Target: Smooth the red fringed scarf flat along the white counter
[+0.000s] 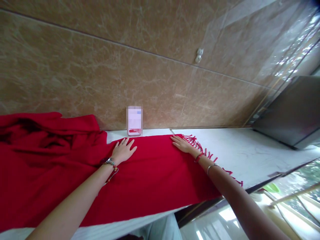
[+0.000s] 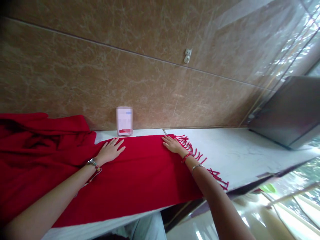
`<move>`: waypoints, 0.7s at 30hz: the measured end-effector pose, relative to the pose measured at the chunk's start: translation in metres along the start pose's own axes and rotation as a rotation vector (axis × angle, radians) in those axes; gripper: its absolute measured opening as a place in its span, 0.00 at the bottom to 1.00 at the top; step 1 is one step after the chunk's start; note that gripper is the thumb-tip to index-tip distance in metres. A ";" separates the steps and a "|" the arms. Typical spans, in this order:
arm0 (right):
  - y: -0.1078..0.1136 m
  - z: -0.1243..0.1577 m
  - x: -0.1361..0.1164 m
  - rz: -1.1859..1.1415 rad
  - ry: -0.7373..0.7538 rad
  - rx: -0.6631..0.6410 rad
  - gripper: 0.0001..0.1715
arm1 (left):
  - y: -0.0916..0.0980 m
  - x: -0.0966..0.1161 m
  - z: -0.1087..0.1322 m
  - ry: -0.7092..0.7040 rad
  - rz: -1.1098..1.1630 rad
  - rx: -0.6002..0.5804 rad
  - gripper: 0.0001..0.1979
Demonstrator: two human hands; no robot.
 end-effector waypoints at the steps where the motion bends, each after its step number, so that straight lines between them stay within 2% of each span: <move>1: 0.001 0.002 0.014 -0.004 -0.059 -0.005 0.28 | 0.000 0.000 0.000 -0.004 0.001 0.003 0.28; 4: 0.008 0.005 0.031 -0.003 -0.172 0.010 0.27 | -0.001 0.000 0.000 -0.012 0.004 0.018 0.27; 6: 0.015 0.002 0.014 -0.012 -0.177 0.071 0.27 | -0.001 0.000 0.000 -0.013 0.003 0.030 0.27; 7: 0.019 -0.001 -0.003 -0.019 -0.155 0.102 0.28 | -0.001 0.000 -0.001 -0.014 0.002 0.034 0.27; 9: 0.024 -0.004 -0.054 -0.132 0.037 0.201 0.29 | -0.002 -0.001 -0.002 -0.015 0.002 0.044 0.27; 12: 0.021 -0.002 -0.138 -0.232 0.332 0.146 0.32 | -0.001 -0.001 -0.003 -0.023 0.007 0.066 0.26; 14: 0.017 0.003 -0.172 -0.214 0.396 0.088 0.32 | -0.001 -0.002 -0.003 -0.039 0.009 0.090 0.25; 15: 0.015 0.007 -0.180 -0.188 0.406 0.073 0.32 | 0.000 -0.002 -0.003 -0.049 0.008 0.101 0.24; 16: 0.014 0.010 -0.180 -0.158 0.403 0.067 0.32 | 0.000 -0.002 -0.003 -0.057 0.008 0.109 0.24; 18: 0.010 0.017 -0.162 -0.105 0.360 0.070 0.31 | 0.001 -0.004 -0.002 -0.061 0.011 0.119 0.24; 21: 0.001 0.030 -0.096 -0.060 0.191 0.073 0.30 | 0.001 -0.005 -0.003 -0.060 0.021 0.132 0.24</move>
Point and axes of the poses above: each hand's wrist, its own z-axis away from the middle knuckle, its own y-axis out of the back of the hand, x = y × z, the point moved 4 cm from there along -z, towards the middle knuckle, and after that the axes turned 8 degrees about -x, right-handed, at the moved point
